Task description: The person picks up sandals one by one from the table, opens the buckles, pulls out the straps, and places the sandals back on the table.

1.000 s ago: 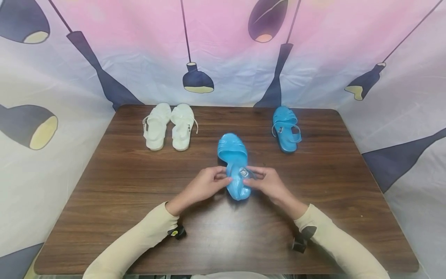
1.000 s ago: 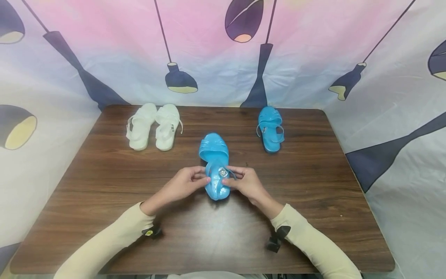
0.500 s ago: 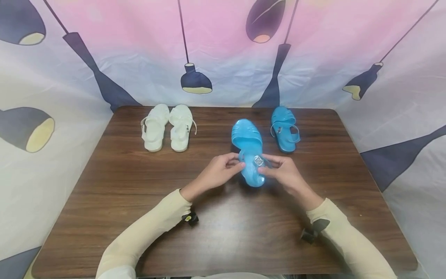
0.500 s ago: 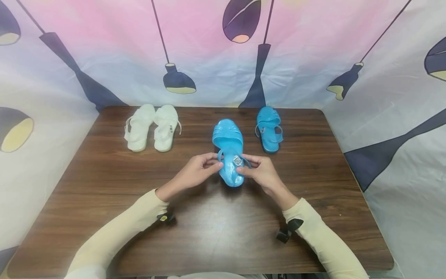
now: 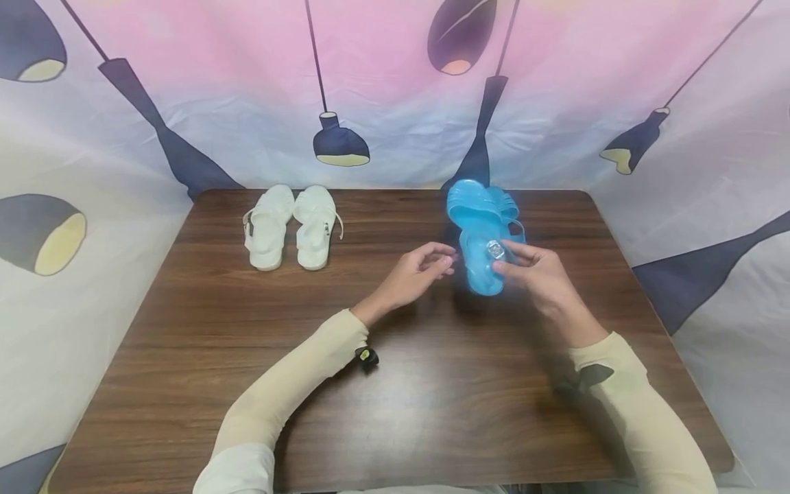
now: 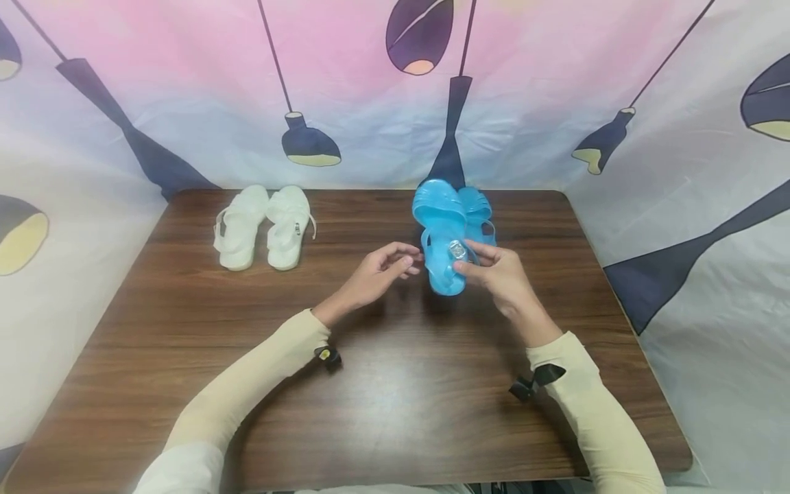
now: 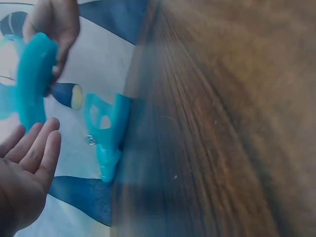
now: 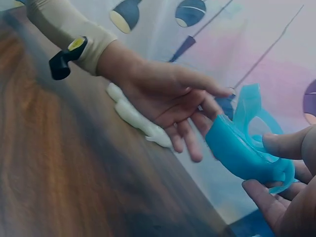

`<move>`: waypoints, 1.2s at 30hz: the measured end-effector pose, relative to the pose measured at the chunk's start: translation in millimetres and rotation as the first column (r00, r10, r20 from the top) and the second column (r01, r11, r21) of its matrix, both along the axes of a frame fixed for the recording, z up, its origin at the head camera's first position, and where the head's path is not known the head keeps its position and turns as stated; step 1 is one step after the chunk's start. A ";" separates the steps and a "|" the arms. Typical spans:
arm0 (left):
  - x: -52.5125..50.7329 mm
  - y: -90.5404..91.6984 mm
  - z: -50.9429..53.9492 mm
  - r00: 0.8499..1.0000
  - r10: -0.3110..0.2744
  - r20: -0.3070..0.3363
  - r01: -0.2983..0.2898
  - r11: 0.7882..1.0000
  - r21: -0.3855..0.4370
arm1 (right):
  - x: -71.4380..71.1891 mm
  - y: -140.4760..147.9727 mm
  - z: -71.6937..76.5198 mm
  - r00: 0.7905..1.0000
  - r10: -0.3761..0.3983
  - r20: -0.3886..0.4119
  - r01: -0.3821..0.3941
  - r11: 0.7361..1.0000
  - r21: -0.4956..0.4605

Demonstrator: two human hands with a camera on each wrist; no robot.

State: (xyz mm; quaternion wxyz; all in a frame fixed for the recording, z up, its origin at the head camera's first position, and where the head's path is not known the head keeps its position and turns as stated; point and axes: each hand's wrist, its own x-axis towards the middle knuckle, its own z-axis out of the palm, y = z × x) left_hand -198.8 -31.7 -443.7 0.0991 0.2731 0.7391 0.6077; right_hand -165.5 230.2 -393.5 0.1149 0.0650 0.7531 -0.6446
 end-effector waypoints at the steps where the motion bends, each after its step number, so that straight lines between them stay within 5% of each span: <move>1: -3.4 2.7 -1.9 1.000 0.006 -0.010 -0.006 1.000 -0.013 | -1.1 3.2 2.5 1.000 -0.005 0.007 0.005 1.000 0.004; 11: -38.7 39.9 -22.7 0.991 0.056 -0.123 -0.084 0.969 -0.234 | -15.2 41.5 15.4 0.996 -0.092 0.016 0.094 0.987 -0.133; 19: -59.5 68.5 -32.8 0.991 0.015 -0.133 -0.062 0.932 -0.356 | -29.9 80.2 14.1 0.990 -0.142 -0.014 0.141 0.986 -0.094; 29: -66.6 96.8 -34.7 0.995 -0.002 -0.101 -0.038 0.921 -0.387 | -52.5 114.4 -1.9 0.985 -0.159 0.064 0.162 0.986 -0.047; 36: -64.6 99.7 -33.7 0.997 0.021 -0.070 -0.045 0.928 -0.371 | -73.8 127.0 -22.9 0.983 -0.170 0.069 0.178 0.976 -0.122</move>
